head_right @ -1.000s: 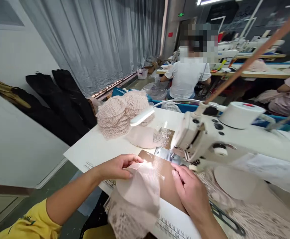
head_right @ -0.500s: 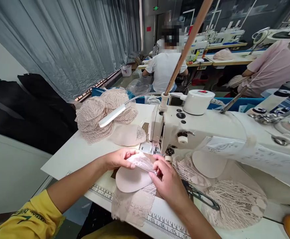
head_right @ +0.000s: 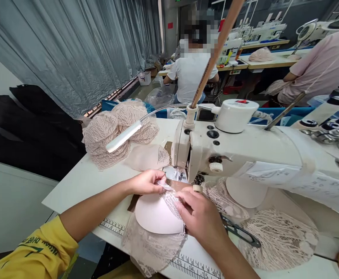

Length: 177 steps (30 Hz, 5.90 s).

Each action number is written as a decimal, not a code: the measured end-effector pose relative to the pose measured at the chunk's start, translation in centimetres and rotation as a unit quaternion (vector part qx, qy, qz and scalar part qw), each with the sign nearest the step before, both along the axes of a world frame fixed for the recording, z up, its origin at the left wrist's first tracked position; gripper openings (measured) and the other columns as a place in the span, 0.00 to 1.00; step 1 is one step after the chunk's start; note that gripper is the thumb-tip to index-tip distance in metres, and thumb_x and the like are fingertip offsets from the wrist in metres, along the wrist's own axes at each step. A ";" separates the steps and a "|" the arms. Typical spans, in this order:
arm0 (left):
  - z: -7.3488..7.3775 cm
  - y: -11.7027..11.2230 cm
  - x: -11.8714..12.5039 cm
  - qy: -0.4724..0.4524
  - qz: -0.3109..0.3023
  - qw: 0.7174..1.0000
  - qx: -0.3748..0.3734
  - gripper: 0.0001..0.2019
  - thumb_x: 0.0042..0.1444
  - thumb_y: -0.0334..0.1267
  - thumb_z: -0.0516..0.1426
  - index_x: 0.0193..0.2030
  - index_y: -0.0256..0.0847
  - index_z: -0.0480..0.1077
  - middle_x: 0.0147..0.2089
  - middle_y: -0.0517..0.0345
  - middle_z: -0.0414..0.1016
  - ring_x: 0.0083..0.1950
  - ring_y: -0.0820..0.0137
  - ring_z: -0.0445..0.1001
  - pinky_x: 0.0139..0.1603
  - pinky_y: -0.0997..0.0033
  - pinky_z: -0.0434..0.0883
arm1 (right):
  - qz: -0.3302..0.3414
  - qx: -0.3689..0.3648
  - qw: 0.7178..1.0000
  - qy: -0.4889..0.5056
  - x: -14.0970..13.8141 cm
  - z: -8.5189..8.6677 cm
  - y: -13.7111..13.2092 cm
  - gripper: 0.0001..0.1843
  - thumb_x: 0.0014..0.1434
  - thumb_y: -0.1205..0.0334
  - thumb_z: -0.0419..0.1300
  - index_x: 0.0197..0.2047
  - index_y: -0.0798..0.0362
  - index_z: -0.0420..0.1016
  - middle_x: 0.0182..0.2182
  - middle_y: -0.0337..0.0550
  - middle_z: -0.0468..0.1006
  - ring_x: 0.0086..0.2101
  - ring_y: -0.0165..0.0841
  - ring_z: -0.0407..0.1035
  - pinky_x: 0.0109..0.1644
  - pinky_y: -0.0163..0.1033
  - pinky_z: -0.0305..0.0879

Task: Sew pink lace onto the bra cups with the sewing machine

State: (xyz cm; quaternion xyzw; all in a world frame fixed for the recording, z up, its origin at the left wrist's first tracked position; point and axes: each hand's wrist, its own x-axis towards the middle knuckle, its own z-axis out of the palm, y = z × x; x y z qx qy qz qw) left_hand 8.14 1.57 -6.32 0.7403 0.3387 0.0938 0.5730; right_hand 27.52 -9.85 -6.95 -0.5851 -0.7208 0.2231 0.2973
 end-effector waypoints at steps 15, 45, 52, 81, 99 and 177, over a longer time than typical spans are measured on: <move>2.4 -1.7 0.1 0.073 -0.021 0.891 0.449 0.08 0.59 0.29 0.48 0.35 0.37 0.67 0.34 0.53 0.70 0.36 0.67 0.69 0.38 0.69 0.68 | -0.001 0.141 0.973 -0.184 -0.2 -2.7 0.2 0.12 0.64 0.65 0.49 0.42 0.52 0.74 0.33 0.44 0.73 0.32 0.35 0.66 0.36 0.40 0.62; 0.1 1.1 1.3 0.072 -0.206 0.850 0.480 0.25 0.58 0.40 0.50 0.60 0.27 0.63 0.57 0.37 0.69 0.60 0.54 0.65 0.59 0.55 0.66 | -0.062 0.096 0.951 -0.288 -0.5 -2.3 1.0 0.21 0.62 0.59 0.50 0.55 0.54 0.73 0.43 0.53 0.78 0.33 0.43 0.74 0.30 0.46 0.71; 1.2 1.5 0.7 0.077 -0.224 0.816 0.527 0.18 0.60 0.35 0.50 0.54 0.31 0.68 0.56 0.42 0.70 0.56 0.57 0.68 0.60 0.57 0.63 | -0.074 0.148 0.958 -0.234 0.2 -2.2 1.1 0.21 0.64 0.64 0.45 0.49 0.57 0.77 0.40 0.55 0.80 0.34 0.39 0.75 0.33 0.42 0.72; -0.7 -1.5 2.0 0.055 -0.083 0.853 0.512 0.12 0.62 0.35 0.50 0.32 0.36 0.70 0.30 0.52 0.69 0.35 0.66 0.66 0.36 0.67 0.67 | -0.039 0.144 0.976 -0.159 0.5 -2.3 0.8 0.18 0.65 0.64 0.48 0.43 0.54 0.80 0.34 0.48 0.80 0.29 0.31 0.73 0.29 0.33 0.68; 0.0 -1.5 1.8 0.039 -0.071 0.919 0.386 0.08 0.57 0.40 0.57 0.35 0.36 0.68 0.36 0.50 0.71 0.42 0.64 0.67 0.43 0.65 0.69 | -0.062 0.132 0.975 -0.168 0.4 -2.6 1.1 0.19 0.66 0.58 0.47 0.35 0.49 0.79 0.31 0.44 0.79 0.30 0.31 0.73 0.32 0.32 0.65; 0.1 -0.7 1.7 -0.041 -0.036 0.965 0.256 0.10 0.59 0.34 0.52 0.25 0.39 0.63 0.26 0.59 0.67 0.38 0.69 0.68 0.47 0.70 0.66 | -0.041 0.148 0.962 -0.225 -0.9 -1.8 2.5 0.18 0.66 0.61 0.46 0.37 0.49 0.78 0.30 0.43 0.78 0.31 0.31 0.70 0.37 0.34 0.63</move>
